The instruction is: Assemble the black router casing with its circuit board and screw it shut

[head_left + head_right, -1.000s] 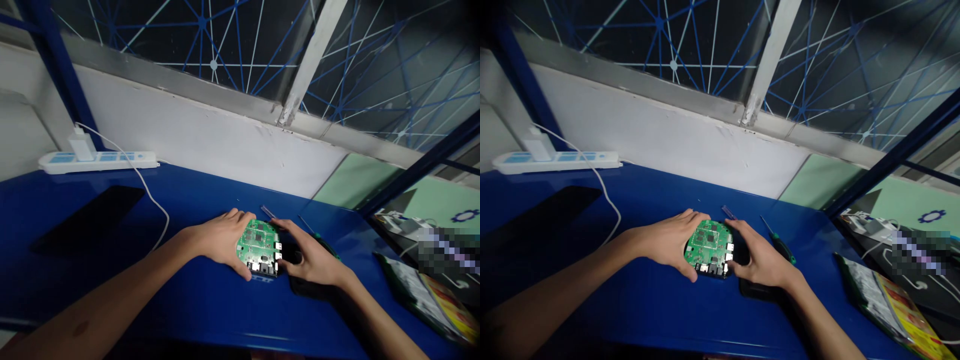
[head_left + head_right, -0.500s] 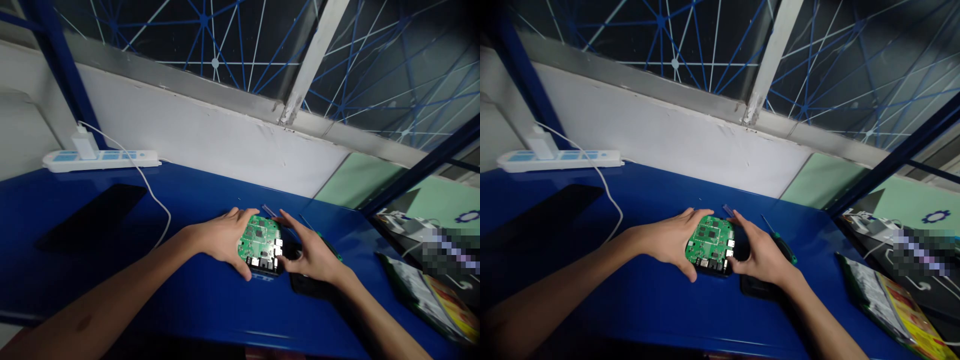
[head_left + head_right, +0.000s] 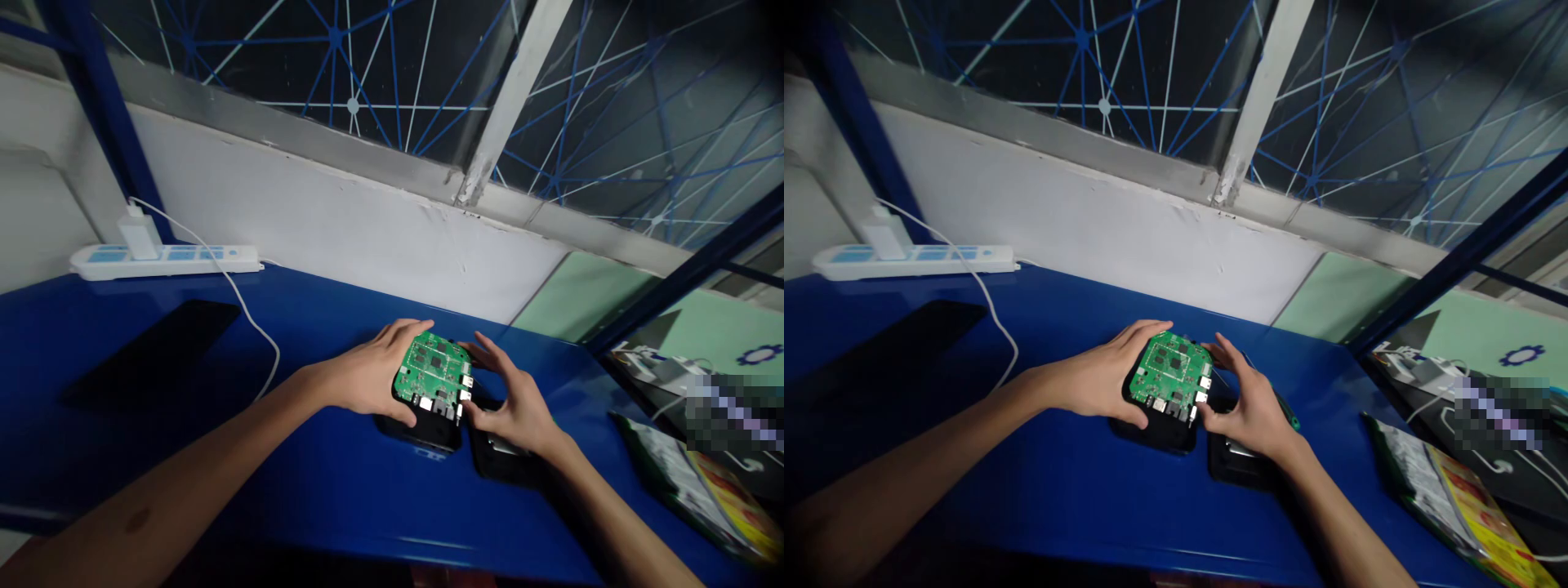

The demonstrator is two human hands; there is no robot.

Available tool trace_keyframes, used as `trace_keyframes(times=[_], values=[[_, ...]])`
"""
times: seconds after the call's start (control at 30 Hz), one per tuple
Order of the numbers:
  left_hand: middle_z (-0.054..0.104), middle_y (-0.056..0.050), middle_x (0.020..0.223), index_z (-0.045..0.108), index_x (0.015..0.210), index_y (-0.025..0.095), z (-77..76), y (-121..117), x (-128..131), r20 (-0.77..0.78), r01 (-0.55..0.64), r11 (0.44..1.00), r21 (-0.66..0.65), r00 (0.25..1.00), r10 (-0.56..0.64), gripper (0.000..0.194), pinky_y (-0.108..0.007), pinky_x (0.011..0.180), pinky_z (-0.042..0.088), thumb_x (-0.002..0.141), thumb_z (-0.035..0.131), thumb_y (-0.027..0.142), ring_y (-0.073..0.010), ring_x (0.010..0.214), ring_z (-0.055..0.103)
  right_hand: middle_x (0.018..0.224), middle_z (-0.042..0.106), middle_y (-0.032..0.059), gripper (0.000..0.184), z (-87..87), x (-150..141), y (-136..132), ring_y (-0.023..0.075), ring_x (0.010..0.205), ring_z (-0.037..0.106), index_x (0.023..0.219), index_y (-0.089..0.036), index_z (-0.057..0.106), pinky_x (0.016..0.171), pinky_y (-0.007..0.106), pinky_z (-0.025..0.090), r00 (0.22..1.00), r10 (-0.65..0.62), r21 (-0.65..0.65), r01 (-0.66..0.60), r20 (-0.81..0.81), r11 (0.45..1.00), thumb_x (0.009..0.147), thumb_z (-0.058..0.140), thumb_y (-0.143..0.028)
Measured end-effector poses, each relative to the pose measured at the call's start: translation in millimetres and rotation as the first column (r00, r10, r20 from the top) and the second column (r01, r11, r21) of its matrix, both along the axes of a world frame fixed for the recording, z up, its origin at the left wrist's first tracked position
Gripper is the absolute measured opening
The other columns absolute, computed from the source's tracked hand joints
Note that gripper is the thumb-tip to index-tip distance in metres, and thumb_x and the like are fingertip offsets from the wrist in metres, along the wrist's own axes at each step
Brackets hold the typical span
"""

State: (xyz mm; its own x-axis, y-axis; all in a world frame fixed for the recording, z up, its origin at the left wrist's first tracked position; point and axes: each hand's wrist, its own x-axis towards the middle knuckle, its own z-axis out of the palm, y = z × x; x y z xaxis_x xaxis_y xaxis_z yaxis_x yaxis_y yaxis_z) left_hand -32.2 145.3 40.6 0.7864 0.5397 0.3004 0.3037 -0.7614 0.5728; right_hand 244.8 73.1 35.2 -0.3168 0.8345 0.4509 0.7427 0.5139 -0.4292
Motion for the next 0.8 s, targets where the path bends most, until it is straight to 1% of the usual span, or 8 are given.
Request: trace_keyframes(times=[0.07,0.13,0.27,0.4,0.5,0.63,0.7,0.8], values=[[0.02,-0.016,0.162,0.007,0.159,0.028,0.5,0.6,0.2,0.002,0.027,0.999,0.017,1.0,-0.027,0.122,-0.06,0.117,0.031,0.065,0.083,0.038,-0.0413,0.149,0.024,0.143,0.061,0.0155,0.098,0.9,-0.1,-1.0,0.0327,0.122,0.066,0.157,-0.025,0.024,0.103,0.055,0.054,1.0,0.001,0.007,-0.001,-0.003,1.0,0.074,0.075,-0.032],[0.022,-0.014,0.162,0.006,0.159,0.03,1.2,0.7,0.5,-0.009,0.036,0.999,0.027,0.999,-0.036,0.117,-0.059,0.118,0.031,0.069,0.079,0.032,-0.0398,0.149,0.024,0.143,0.061,0.0158,0.097,1.7,-0.4,-1.7,0.0328,0.12,0.067,0.157,-0.025,0.024,0.102,0.056,0.054,1.0,0.002,0.016,-0.002,0.0,1.0,0.074,0.074,-0.032],[0.026,-0.013,0.159,0.008,0.159,0.031,1.7,1.3,1.6,0.018,0.018,0.998,0.067,1.0,-0.019,0.114,-0.061,0.116,0.032,0.068,0.077,0.032,-0.0412,0.147,0.026,0.145,0.058,0.0158,0.093,1.1,-1.0,-1.7,0.0329,0.122,0.065,0.156,-0.026,0.023,0.1,0.057,0.055,0.999,0.027,0.028,-0.026,-0.025,0.999,0.078,0.073,-0.032],[0.029,-0.015,0.157,0.012,0.158,0.027,0.9,2.4,3.7,0.064,-0.014,0.991,0.134,0.998,0.005,0.113,-0.061,0.116,0.033,0.067,0.079,0.034,-0.0425,0.144,0.029,0.151,0.05,0.0155,0.09,-2.5,-0.5,-1.3,0.0326,0.136,0.053,0.157,-0.028,0.018,0.105,0.057,0.052,0.992,0.072,0.033,-0.069,-0.1,0.997,0.084,0.07,-0.031],[0.029,-0.016,0.157,0.014,0.157,0.025,-0.3,2.3,5.3,0.082,-0.03,0.986,0.164,0.996,0.017,0.112,-0.058,0.116,0.033,0.067,0.08,0.036,-0.0413,0.143,0.031,0.156,0.041,0.0163,0.099,-4.0,-0.9,-2.2,0.0349,0.14,0.046,0.16,-0.029,0.009,0.112,0.061,0.044,0.993,0.081,0.02,-0.079,-0.09,0.997,0.084,0.072,-0.037],[0.029,-0.016,0.156,0.013,0.157,0.026,-2.4,1.4,6.8,0.097,-0.052,0.985,0.167,0.995,0.036,0.115,-0.061,0.116,0.031,0.066,0.081,0.039,-0.043,0.142,0.032,0.161,0.028,0.0179,0.126,-1.8,-6.9,-4.1,0.0414,0.146,0.035,0.161,-0.027,-0.002,0.118,0.066,0.033,0.997,0.077,0.037,-0.077,0.016,0.996,0.071,0.084,-0.048],[0.03,-0.016,0.155,0.012,0.157,0.026,-3.5,1.3,7.5,0.103,-0.058,0.982,0.177,0.994,0.04,0.116,-0.061,0.116,0.031,0.065,0.082,0.039,-0.0435,0.141,0.032,0.161,0.026,0.0184,0.128,-0.2,-10.8,-4.5,0.0431,0.146,0.032,0.161,-0.027,-0.004,0.118,0.066,0.033,0.996,0.055,0.048,-0.059,0.076,0.997,0.071,0.084,-0.049],[0.031,-0.015,0.155,0.013,0.156,0.026,-5.2,1.5,8.3,0.105,-0.062,0.976,0.208,0.994,0.04,0.115,-0.058,0.116,0.032,0.066,0.083,0.039,-0.0423,0.141,0.033,0.159,0.027,0.0189,0.123,0.7,-14.3,-4.1,0.0443,0.146,0.033,0.161,-0.027,-0.006,0.116,0.067,0.035,0.991,0.027,0.055,-0.035,0.129,0.998,0.075,0.08,-0.045]])
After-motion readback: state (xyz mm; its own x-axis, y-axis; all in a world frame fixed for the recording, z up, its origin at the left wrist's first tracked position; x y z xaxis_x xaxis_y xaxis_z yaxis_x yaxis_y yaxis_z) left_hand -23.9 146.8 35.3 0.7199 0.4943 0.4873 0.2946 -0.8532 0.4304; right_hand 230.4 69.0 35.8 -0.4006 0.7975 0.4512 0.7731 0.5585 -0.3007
